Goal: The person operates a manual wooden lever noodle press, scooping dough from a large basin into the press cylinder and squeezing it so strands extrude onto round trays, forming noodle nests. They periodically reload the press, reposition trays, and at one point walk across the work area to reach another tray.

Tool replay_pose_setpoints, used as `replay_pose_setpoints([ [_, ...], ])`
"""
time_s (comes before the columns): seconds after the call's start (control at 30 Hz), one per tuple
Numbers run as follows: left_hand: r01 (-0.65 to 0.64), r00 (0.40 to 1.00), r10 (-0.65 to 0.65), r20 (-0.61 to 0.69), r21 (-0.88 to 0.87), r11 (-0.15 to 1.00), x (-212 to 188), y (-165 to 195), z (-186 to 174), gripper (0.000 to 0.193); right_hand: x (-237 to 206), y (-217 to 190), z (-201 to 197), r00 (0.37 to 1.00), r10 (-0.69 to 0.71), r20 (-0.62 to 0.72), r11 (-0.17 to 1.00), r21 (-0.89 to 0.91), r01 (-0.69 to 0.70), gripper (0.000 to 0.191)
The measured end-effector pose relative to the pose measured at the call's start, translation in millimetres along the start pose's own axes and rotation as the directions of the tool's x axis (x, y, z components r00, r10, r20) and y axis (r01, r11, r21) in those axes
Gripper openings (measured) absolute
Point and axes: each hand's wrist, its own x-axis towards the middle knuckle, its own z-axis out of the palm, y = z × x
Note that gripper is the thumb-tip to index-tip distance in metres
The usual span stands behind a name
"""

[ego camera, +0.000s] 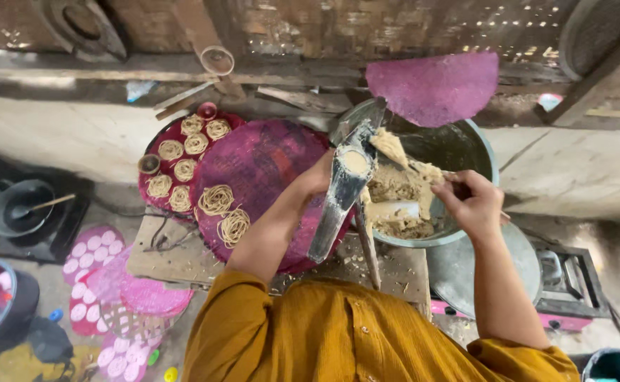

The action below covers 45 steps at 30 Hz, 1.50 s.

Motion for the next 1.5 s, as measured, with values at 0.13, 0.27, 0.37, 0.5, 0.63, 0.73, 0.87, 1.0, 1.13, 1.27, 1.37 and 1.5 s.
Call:
replay_pose_setpoints([
  [0.13,0.29,0.957,-0.212,0.199,-0.618,0.73,12.2,0.1,-12.4,0.024,-6.1,1.8,12.4,0.994,0.057,0.094,0.949,0.305,-0.083,0.022],
  [0.27,-0.006,0.97,0.172,0.173,-0.688,0.726,5.7,20.5,-40.8,0.031,-15.2,4.4,5.1,0.997,0.068,0.045,0.925,0.372,-0.08,0.024],
  [0.37,-0.121,0.919,0.359,0.165,-0.747,0.654,4.7,37.6,-52.9,0.034,-17.9,3.9,14.0,0.998,0.028,0.048,0.982,0.185,-0.036,0.025],
  [0.5,-0.029,0.918,0.348,0.191,-0.842,0.539,9.7,45.8,-54.2,0.033,-19.3,6.3,36.2,0.999,-0.037,0.04,0.993,0.115,0.032,0.028],
  [0.63,-0.064,0.926,0.366,0.095,-0.914,0.4,17.8,37.9,-65.9,0.034,-43.3,19.9,34.7,0.998,0.035,0.046,0.985,0.168,-0.042,0.024],
  [0.73,-0.066,0.942,0.324,0.087,-0.899,0.433,27.0,29.5,-85.1,0.036,-62.1,33.5,23.5,0.986,0.147,0.075,0.931,0.325,-0.164,0.021],
  [0.87,-0.228,0.949,0.31,-0.054,-0.799,0.557,38.2,19.4,-97.4,0.037,-68.7,40.0,10.9,0.978,0.209,-0.027,0.93,0.313,-0.19,0.02],
  [1.0,-0.299,0.95,0.282,-0.137,-0.665,0.684,46.4,13.0,-87.3,0.04,-70.2,27.0,20.8,0.95,0.296,-0.097,0.897,0.37,-0.242,0.021],
  [1.13,-0.263,0.963,0.242,-0.116,-0.595,0.76,52.0,7.9,-65.3,0.047,-71.1,8.8,61.6,0.879,0.452,-0.154,0.86,0.339,-0.383,0.024],
  [1.27,-0.029,0.997,0.079,0.004,-0.909,0.417,60.1,2.9,-47.5,0.058,-68.7,-0.4,101.0,0.862,0.448,-0.239,0.881,0.284,-0.379,0.024],
  [1.37,0.104,0.992,0.055,0.116,-0.978,0.179,59.1,-1.6,-40.0,0.064,-73.8,-4.2,118.0,0.859,0.462,-0.221,0.863,0.337,-0.377,0.023],
  [1.5,0.086,0.986,0.13,0.104,-0.987,0.137,50.8,-9.6,-22.4,0.068,-75.9,-13.2,136.9,0.861,0.456,-0.225,0.848,0.404,-0.343,0.023],
])
